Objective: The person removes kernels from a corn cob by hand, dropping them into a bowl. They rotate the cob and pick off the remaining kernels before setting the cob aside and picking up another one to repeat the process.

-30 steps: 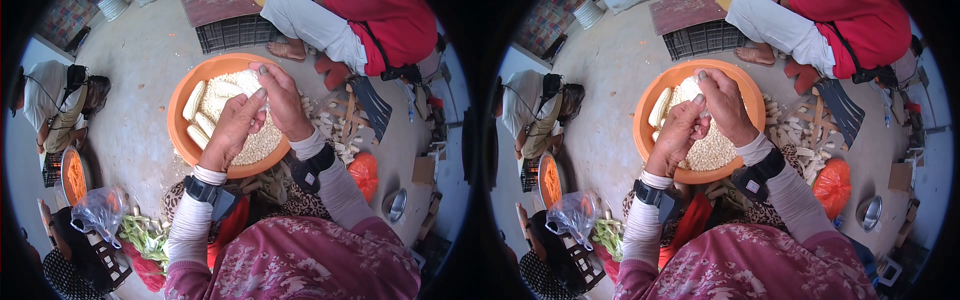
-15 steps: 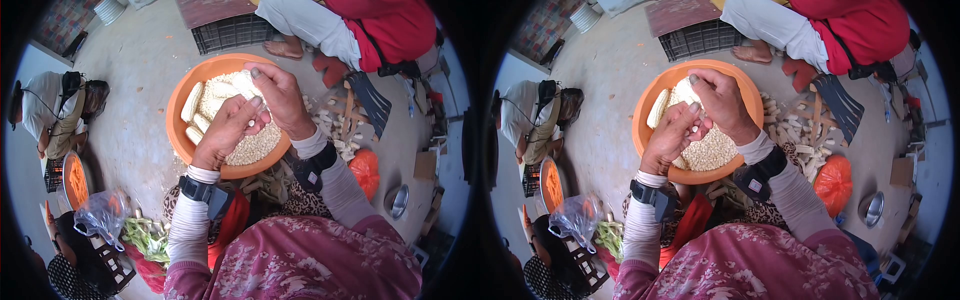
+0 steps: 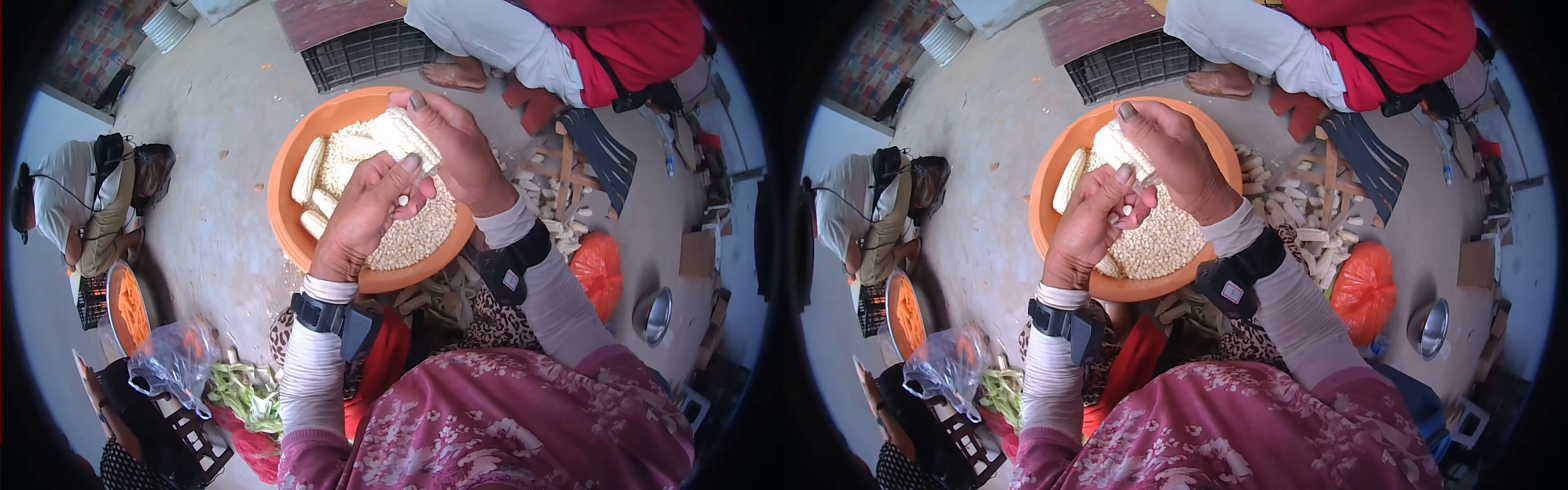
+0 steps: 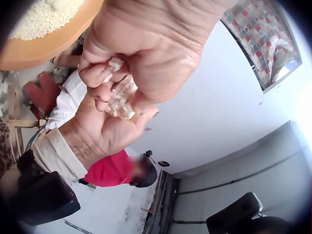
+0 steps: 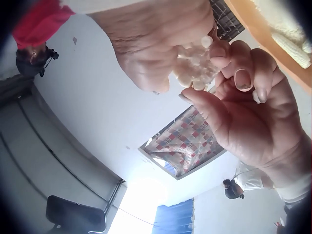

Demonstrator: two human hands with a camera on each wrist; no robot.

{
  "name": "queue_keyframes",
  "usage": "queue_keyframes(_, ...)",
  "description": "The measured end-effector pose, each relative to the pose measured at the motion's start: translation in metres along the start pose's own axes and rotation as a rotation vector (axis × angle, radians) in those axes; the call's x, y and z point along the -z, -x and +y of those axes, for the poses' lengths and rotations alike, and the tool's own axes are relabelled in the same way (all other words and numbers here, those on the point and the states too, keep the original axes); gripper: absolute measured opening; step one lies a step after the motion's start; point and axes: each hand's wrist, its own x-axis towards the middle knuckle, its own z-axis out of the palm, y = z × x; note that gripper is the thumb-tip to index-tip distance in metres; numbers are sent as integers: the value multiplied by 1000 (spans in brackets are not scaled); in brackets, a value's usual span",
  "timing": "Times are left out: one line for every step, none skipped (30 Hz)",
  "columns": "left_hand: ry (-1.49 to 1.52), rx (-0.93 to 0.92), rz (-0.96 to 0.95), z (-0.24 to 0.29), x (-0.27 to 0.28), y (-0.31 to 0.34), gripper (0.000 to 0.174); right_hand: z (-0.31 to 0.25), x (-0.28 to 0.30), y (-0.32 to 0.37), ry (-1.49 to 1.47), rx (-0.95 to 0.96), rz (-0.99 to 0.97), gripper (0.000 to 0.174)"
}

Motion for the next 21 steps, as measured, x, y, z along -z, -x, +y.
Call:
queue_keyframes(-46, 25, 0, 3, -2, 0, 31, 0, 1, -1, -60, -30, -2, 40)
queue_keyframes(-92, 51, -1, 4, -4, 1, 31, 0, 1, -1, -60, -30, -1, 40)
queue_keyframes(-92, 53, -2, 3, -4, 2, 31, 1, 0, -1, -75, -57, 4, 39)
queue_keyframes(-151, 67, 19, 3, -4, 2, 33, 3, -1, -1, -90, -85, 8, 39)
queue_keyframes(-210, 80, 42, 3, -4, 3, 36, 5, 0, -1, -90, -85, 9, 39)
queue_keyframes(-209, 79, 42, 3, -3, 2, 36, 8, 0, -2, -55, -46, 6, 39)
queue_keyframes(-161, 80, 62, 2, -3, 2, 39, 10, 0, -2, -21, -8, 2, 38)
queue_keyframes(-112, 80, 82, 2, -2, 2, 43, 10, -2, -2, -22, -9, 1, 38)
queue_keyframes(-112, 80, 84, 2, -2, 2, 43, 8, -4, -1, -60, -27, 28, 37)
queue_keyframes(-132, 87, 167, 2, -2, 1, 49, 8, -6, -2, -97, -44, 57, 35)
queue_keyframes(-152, 94, 250, 2, -3, 0, 54, 11, -8, -2, -97, -44, 56, 35)
queue_keyframes(-151, 94, 250, 1, -3, 0, 54, 16, -8, -3, -83, -18, 80, 33)
queue_keyframes(-218, 90, 295, 1, -4, -1, 56, 19, -9, -4, -69, 9, 103, 32)
queue_keyframes(-284, 85, 340, 0, -4, -2, 59, 20, -9, -4, -68, 10, 102, 32)
queue_keyframes(-283, 85, 340, 0, -2, -2, 59, 21, -10, -3, -97, 7, 122, 30)
queue_keyframes(-332, 47, 363, 0, 0, -2, 60, 21, -10, -3, -125, 5, 142, 29)
queue_keyframes(-382, 9, 387, 0, 2, -1, 61, 21, -10, -3, -125, 4, 141, 29)
queue_keyframes(-381, 9, 387, 0, 1, -1, 61, 21, -10, -4, -148, 3, 161, 28)
queue_keyframes(-330, 10, 420, 1, 1, 0, 58, 21, -10, -4, -170, 1, 181, 27)
queue_keyframes(-278, 10, 453, 1, 0, 0, 56, 20, -10, -4, -170, 2, 181, 27)
queue_keyframes(-278, 9, 452, 0, 0, -1, 56, 20, -11, -4, -178, 0, 204, 27)
